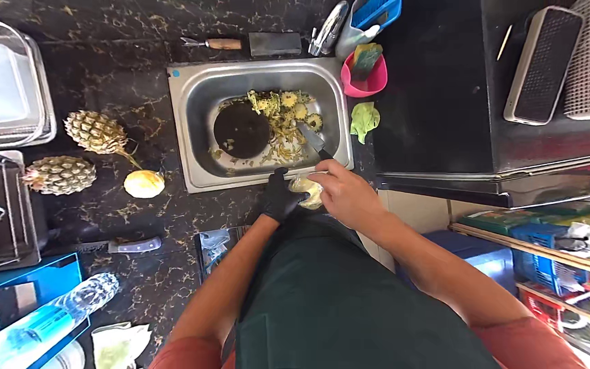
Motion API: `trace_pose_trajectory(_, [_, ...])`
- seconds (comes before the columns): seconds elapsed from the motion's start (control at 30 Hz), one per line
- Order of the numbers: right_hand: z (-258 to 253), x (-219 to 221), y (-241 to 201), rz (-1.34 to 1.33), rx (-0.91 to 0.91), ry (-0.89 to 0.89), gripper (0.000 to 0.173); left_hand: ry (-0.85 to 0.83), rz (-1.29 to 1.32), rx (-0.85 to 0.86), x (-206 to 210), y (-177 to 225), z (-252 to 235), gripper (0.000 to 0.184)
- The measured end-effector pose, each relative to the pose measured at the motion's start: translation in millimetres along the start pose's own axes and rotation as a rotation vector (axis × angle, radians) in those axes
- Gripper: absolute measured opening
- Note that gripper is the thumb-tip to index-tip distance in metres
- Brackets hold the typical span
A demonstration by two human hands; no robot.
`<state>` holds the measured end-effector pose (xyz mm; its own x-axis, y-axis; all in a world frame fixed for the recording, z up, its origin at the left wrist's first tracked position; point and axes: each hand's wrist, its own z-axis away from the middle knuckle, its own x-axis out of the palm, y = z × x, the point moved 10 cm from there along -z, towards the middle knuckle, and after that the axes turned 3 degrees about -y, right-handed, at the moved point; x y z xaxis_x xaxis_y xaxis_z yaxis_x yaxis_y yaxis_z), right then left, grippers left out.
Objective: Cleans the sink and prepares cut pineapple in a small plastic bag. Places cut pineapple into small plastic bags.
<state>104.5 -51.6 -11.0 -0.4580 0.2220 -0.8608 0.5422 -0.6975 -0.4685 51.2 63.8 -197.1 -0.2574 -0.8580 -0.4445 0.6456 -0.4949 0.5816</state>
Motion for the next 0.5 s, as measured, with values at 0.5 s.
trace_pose_trajectory(0.5, [27.4, 0.9, 53.5, -0.331, 0.224, -0.051, 0.038, -0.123, -0.088, 0.489, -40.1, 70.3, 100.5, 0.039])
